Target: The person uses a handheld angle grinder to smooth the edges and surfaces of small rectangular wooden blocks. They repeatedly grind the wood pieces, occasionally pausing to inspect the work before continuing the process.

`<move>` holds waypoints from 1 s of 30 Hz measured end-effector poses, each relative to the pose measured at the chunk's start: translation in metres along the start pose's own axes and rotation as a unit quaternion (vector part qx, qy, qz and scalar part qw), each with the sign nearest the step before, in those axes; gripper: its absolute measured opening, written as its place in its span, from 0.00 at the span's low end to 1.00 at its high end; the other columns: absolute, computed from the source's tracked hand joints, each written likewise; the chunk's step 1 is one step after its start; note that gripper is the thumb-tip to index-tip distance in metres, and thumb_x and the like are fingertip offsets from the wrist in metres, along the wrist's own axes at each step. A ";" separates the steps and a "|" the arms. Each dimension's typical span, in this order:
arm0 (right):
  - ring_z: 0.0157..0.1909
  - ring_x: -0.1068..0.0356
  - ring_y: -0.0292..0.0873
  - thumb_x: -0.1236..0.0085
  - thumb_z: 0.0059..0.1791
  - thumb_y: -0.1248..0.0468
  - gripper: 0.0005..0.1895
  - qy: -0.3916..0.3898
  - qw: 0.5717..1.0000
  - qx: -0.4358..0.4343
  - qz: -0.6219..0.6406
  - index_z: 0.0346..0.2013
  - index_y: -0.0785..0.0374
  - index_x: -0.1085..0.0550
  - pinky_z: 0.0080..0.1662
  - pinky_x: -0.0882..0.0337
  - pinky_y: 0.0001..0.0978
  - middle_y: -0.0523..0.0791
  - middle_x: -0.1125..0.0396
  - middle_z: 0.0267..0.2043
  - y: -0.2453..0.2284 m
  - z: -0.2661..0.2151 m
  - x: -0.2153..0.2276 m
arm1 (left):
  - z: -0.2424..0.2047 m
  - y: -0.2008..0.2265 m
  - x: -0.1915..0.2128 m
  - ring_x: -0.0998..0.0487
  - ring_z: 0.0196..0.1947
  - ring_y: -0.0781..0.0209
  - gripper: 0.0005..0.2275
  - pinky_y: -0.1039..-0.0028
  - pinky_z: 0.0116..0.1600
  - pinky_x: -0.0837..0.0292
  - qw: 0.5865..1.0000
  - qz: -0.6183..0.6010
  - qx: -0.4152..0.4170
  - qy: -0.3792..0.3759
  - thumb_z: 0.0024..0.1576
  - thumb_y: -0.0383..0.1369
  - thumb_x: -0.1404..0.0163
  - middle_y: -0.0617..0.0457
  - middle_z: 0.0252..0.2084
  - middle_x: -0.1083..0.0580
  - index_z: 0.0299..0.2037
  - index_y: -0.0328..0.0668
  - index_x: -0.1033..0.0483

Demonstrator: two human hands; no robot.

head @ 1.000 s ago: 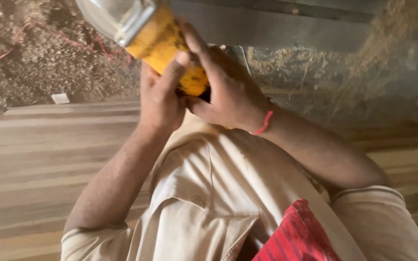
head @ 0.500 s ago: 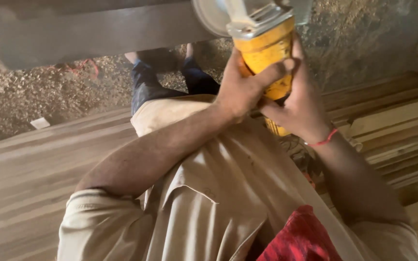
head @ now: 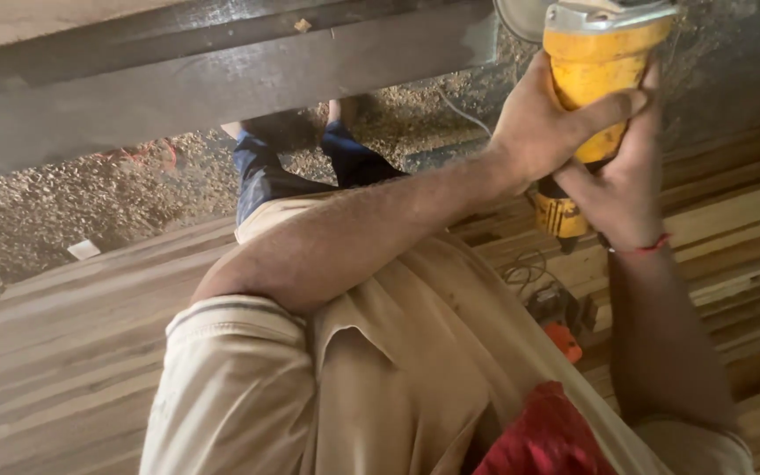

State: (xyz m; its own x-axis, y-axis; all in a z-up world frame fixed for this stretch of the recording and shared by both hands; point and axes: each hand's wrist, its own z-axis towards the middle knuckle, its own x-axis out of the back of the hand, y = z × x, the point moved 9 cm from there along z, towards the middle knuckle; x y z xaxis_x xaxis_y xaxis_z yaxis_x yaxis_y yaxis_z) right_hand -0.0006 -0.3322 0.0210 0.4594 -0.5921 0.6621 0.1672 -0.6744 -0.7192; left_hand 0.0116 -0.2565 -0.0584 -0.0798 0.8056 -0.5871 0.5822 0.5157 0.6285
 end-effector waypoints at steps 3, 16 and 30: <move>0.73 0.41 0.47 0.28 0.54 0.67 0.51 -0.013 1.000 0.013 -0.005 0.79 0.63 0.57 0.73 0.35 0.41 0.53 0.46 0.73 -0.009 0.004 -0.011 | -0.010 -0.002 0.021 0.18 0.51 0.55 0.34 0.66 0.58 0.20 0.998 0.065 0.015 0.020 0.50 0.40 0.36 0.45 0.52 0.24 0.62 0.35 0.40; 0.63 0.27 0.55 0.34 0.47 0.64 0.55 -0.200 0.978 0.052 0.037 0.79 0.68 0.59 0.63 0.23 0.42 0.58 0.39 0.71 -0.177 0.057 -0.186 | -0.186 0.064 0.214 0.22 0.55 0.54 0.28 0.62 0.62 0.21 0.955 -0.177 -0.145 0.187 0.58 0.29 0.39 0.45 0.55 0.27 0.64 0.33 0.40; 0.70 0.34 0.57 0.29 0.49 0.61 0.59 -0.295 0.928 0.211 0.083 0.80 0.60 0.64 0.70 0.29 0.45 0.56 0.40 0.70 -0.353 0.105 -0.351 | -0.337 0.146 0.397 0.22 0.50 0.55 0.18 0.67 0.56 0.22 0.914 -0.230 -0.248 0.226 0.66 0.31 0.42 0.43 0.50 0.27 0.59 0.28 0.33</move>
